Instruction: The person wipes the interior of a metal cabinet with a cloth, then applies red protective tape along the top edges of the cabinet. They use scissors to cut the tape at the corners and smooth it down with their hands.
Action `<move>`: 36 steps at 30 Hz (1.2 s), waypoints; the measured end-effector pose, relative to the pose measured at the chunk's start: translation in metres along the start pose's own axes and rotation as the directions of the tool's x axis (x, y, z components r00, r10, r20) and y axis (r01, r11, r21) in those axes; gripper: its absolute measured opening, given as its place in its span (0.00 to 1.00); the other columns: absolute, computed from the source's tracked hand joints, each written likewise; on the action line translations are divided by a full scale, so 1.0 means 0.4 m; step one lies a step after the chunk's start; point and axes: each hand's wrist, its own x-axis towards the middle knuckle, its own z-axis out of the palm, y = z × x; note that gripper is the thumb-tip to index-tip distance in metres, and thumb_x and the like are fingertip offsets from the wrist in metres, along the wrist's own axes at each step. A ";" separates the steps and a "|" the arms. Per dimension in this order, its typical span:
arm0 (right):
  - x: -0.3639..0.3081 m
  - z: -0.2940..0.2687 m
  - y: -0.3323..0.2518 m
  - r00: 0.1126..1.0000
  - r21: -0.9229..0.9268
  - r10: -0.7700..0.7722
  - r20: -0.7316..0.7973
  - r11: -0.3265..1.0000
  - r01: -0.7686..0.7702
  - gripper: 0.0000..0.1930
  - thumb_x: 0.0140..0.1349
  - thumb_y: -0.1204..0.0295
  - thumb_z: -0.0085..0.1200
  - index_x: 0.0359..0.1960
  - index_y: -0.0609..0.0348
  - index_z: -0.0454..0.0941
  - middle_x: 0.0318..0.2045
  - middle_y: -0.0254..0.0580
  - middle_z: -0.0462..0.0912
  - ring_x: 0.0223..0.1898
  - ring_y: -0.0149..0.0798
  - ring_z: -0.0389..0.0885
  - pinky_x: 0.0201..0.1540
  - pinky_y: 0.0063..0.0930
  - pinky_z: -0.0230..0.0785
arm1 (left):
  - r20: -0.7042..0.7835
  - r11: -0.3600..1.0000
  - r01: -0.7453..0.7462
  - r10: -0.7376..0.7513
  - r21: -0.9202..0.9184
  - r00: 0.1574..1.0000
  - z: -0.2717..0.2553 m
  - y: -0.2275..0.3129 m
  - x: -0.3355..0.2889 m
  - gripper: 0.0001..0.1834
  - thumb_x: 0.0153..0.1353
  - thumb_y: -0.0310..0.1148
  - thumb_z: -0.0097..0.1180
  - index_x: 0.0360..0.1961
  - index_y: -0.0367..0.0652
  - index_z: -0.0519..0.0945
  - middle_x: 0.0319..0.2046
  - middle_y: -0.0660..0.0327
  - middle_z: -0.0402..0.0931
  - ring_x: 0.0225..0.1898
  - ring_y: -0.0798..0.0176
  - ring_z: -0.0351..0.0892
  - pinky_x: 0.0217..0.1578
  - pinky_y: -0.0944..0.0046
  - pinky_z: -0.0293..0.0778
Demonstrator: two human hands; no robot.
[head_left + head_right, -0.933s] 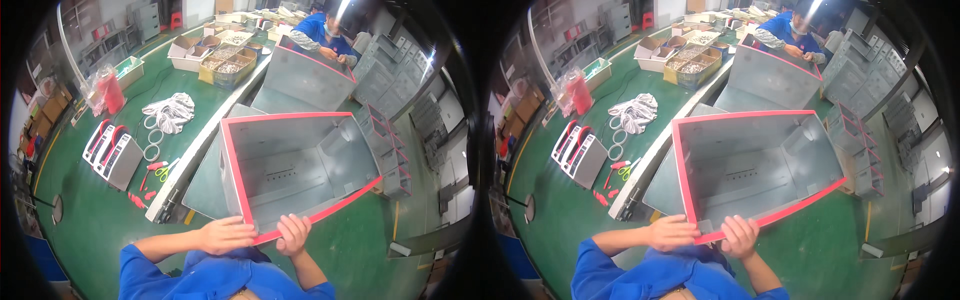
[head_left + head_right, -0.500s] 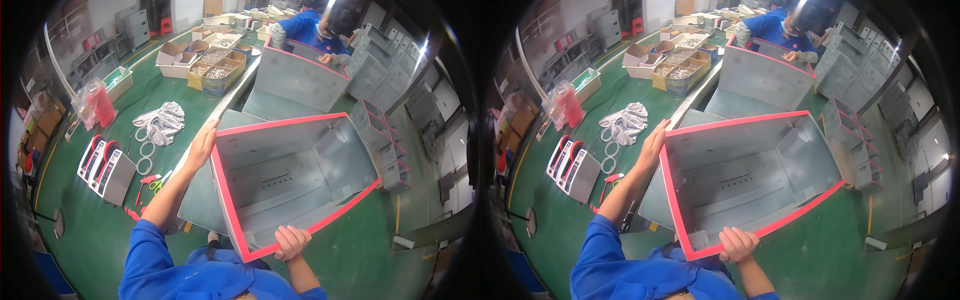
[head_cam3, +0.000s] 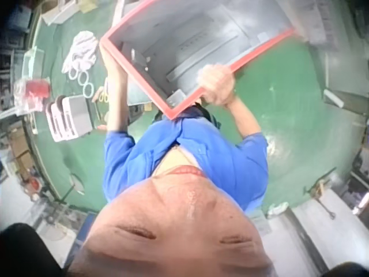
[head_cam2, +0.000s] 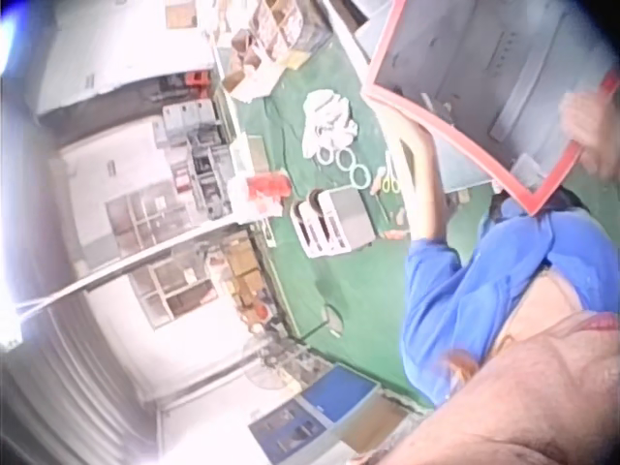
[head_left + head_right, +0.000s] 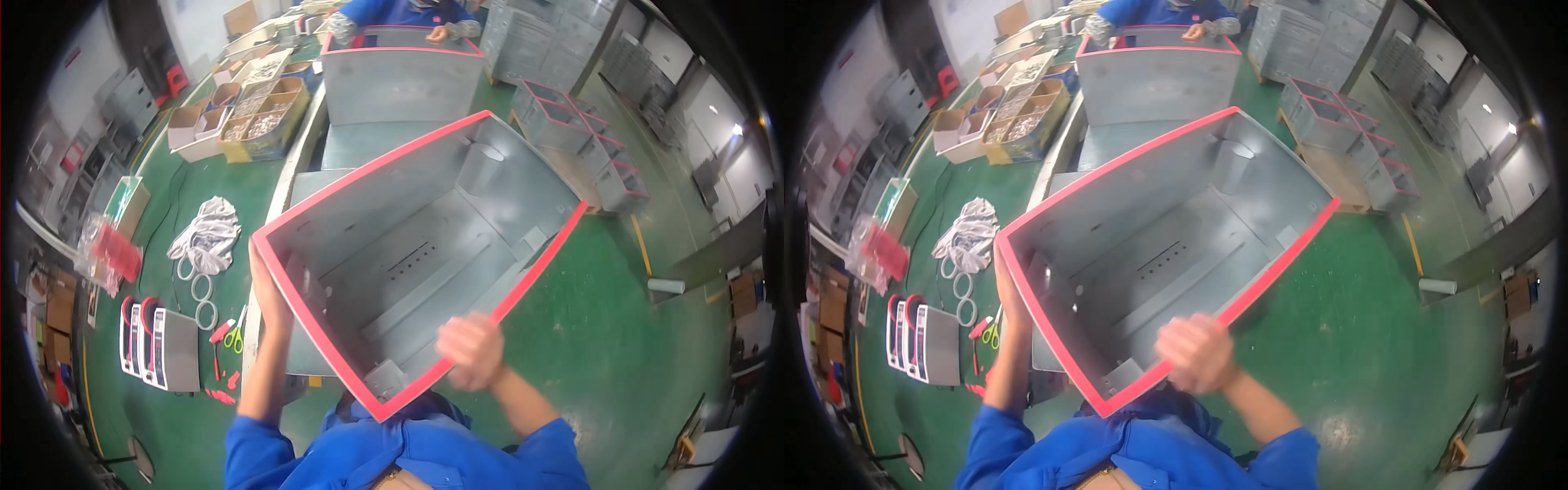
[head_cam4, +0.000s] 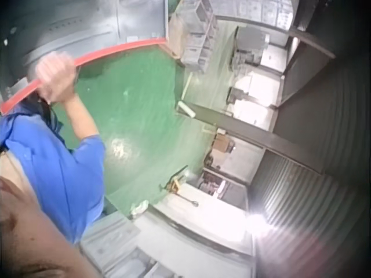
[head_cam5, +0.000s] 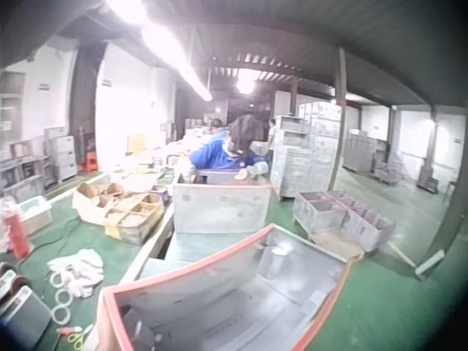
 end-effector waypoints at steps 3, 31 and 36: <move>0.040 -0.103 0.178 0.940 -0.024 0.275 -0.200 0.958 -0.286 0.12 0.56 0.74 0.41 0.41 0.63 0.72 0.41 0.49 0.75 0.44 0.47 0.73 0.48 0.39 0.63 | 0.044 0.915 -0.173 0.168 0.366 0.985 0.002 -0.008 -0.226 0.33 0.67 0.46 0.29 0.63 0.31 0.43 0.64 0.48 0.44 0.64 0.53 0.46 0.62 0.55 0.44; -0.142 -0.311 0.606 0.558 -0.456 0.795 0.240 0.600 -0.658 0.17 0.63 0.63 0.40 0.39 0.67 0.72 0.34 0.55 0.76 0.36 0.51 0.74 0.41 0.35 0.64 | 0.197 0.528 -0.141 -0.052 0.837 0.979 -0.197 0.014 -0.396 0.28 0.45 0.25 0.59 0.51 0.39 0.67 0.48 0.49 0.69 0.50 0.47 0.68 0.48 0.58 0.67; -0.096 -0.271 0.236 0.534 -0.575 0.842 0.073 0.473 -0.668 0.13 0.60 0.67 0.43 0.28 0.61 0.77 0.25 0.48 0.78 0.32 0.52 0.75 0.35 0.36 0.71 | 0.172 0.581 -0.147 0.012 0.800 0.985 -0.289 0.011 -0.178 0.26 0.44 0.26 0.61 0.48 0.39 0.69 0.41 0.50 0.74 0.41 0.54 0.76 0.41 0.58 0.71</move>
